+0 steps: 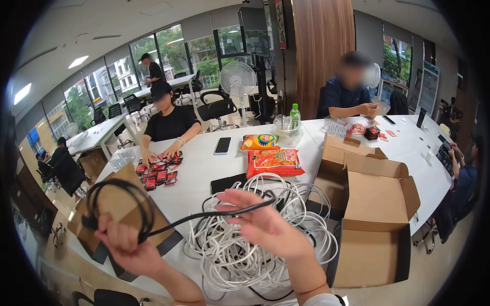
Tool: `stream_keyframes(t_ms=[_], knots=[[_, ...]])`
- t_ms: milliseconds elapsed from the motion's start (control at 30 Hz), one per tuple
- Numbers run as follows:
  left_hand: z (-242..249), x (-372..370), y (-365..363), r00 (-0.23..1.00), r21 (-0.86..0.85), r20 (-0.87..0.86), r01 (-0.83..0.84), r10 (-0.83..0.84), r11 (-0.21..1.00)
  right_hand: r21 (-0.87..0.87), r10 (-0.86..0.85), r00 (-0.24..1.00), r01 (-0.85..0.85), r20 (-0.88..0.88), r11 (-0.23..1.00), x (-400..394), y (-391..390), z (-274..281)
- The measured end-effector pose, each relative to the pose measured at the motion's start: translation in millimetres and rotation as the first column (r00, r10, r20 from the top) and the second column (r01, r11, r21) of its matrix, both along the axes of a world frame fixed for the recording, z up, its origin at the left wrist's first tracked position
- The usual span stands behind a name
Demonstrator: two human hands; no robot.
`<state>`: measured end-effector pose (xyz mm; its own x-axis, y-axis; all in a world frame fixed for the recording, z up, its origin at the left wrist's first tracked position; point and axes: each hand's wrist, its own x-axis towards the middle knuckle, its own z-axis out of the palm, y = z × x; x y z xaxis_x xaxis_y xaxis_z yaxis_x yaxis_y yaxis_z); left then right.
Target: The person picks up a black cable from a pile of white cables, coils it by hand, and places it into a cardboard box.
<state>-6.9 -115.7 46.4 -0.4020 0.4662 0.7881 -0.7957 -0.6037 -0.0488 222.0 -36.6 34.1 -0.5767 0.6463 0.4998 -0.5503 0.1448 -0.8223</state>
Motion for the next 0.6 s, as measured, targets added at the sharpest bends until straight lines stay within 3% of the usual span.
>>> stream_keyframes(t_ms=[100, 133, 200, 300, 367, 433, 500, 533, 600], knots=[[-9.5, -6.4, 21.7, 0.976, -0.28, -0.016, 0.204, -0.217, 0.938, -0.257, 0.121, 0.94, -0.209, -0.318, 0.943, 3.4, 15.5, -5.4], [-12.1, -7.1, 31.3, 0.951, -0.358, -0.031, 0.278, -0.308, 0.892, -0.456, -0.064, 0.943, -0.098, -0.327, 0.885, -1.1, 8.2, 5.6], [-19.4, -5.8, 48.7, 0.881, -0.487, -0.053, 0.389, -0.471, 0.782, -0.417, -0.071, 0.956, -0.056, -0.283, 0.907, -2.7, 15.2, -1.3], [-28.6, 5.7, 69.5, 0.705, -0.645, -0.109, 0.486, -0.7, 0.59, -0.348, -0.064, 0.981, -0.003, -0.181, 0.938, -1.8, 21.3, -6.9], [-36.3, 13.0, 77.6, 0.65, -0.69, -0.206, 0.434, -0.732, 0.579, -0.299, -0.03, 0.998, 0.013, -0.054, 0.954, 1.1, 15.8, -4.0], [-35.9, 14.0, 78.5, 0.65, -0.698, -0.268, 0.378, -0.712, 0.608, -0.163, -0.286, 0.953, 0.298, 0.096, 0.94, -4.2, 13.7, -5.4], [-37.2, 14.2, 79.3, 0.643, -0.71, -0.292, 0.35, -0.708, 0.611, 0.014, -0.534, 0.821, 0.543, 0.201, 0.84, -8.9, 11.4, -7.3], [-38.8, 13.1, 80.1, 0.637, -0.72, -0.285, 0.351, -0.716, 0.599, 0.148, -0.596, 0.766, 0.578, 0.24, 0.802, -4.6, 14.3, -12.3], [-41.3, 13.6, 81.6, 0.615, -0.73, -0.303, 0.341, -0.728, 0.592, 0.386, -0.719, 0.683, 0.632, 0.132, 0.672, -7.8, 22.0, -14.1]])
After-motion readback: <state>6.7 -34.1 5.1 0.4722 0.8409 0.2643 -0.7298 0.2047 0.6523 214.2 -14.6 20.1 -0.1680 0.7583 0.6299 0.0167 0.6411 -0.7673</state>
